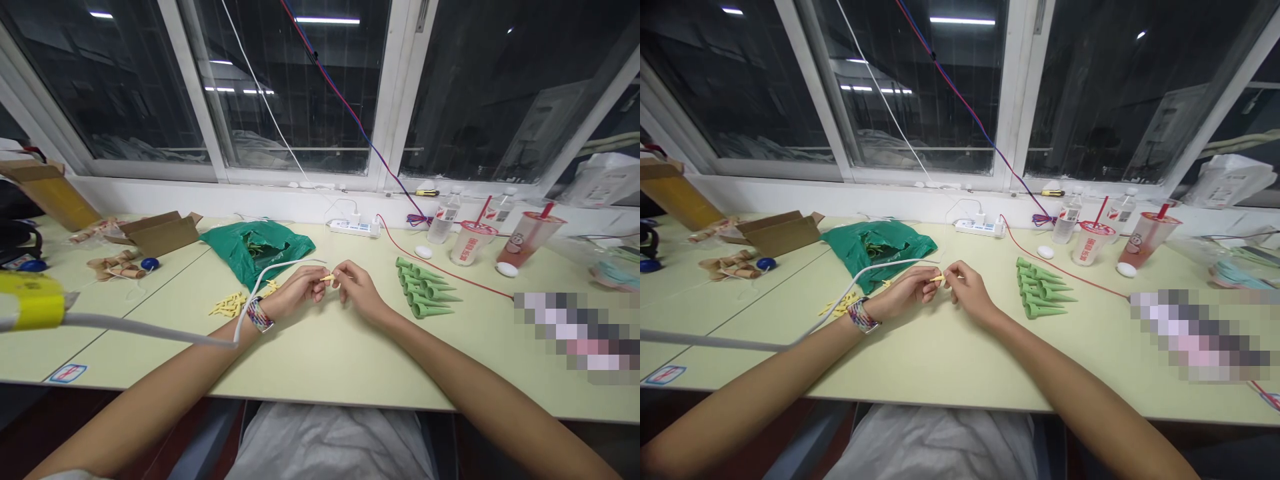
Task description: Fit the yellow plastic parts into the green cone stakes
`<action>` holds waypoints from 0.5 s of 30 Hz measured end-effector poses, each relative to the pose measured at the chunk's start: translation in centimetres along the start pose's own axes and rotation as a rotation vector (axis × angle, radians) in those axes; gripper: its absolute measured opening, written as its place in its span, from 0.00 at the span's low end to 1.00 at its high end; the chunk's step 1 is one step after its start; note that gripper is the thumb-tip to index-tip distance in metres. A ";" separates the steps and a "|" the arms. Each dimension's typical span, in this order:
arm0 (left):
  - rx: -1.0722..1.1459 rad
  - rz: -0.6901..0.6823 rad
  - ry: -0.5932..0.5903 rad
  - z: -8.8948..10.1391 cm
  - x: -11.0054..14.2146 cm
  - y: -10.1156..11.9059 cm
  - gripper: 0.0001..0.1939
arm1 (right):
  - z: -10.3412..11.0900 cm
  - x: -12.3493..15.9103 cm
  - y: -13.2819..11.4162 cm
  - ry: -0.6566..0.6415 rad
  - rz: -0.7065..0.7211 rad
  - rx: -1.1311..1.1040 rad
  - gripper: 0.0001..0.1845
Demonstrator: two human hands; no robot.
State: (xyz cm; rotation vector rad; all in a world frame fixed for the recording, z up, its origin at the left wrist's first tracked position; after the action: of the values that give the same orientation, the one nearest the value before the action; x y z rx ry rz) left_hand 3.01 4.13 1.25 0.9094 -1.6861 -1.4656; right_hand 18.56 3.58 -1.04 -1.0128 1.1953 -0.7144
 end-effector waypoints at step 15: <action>-0.072 -0.007 0.006 -0.1 0.2 0.0 0.18 | 0.1 -0.2 0.1 -0.022 -0.088 -0.042 0.20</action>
State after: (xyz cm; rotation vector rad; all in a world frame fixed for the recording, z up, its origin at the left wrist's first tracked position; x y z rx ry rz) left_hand 2.97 3.90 1.27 0.8812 -1.6167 -1.5165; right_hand 18.61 3.84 -1.05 -1.1110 1.1567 -0.7477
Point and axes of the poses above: each hand's wrist, its own x-axis away from the middle knuckle, its own z-axis out of the back of the hand, y = z × x, the point moved 4 cm from there along -x, towards the middle knuckle, and after that the axes turned 5 degrees about z, right-handed, at the moved point
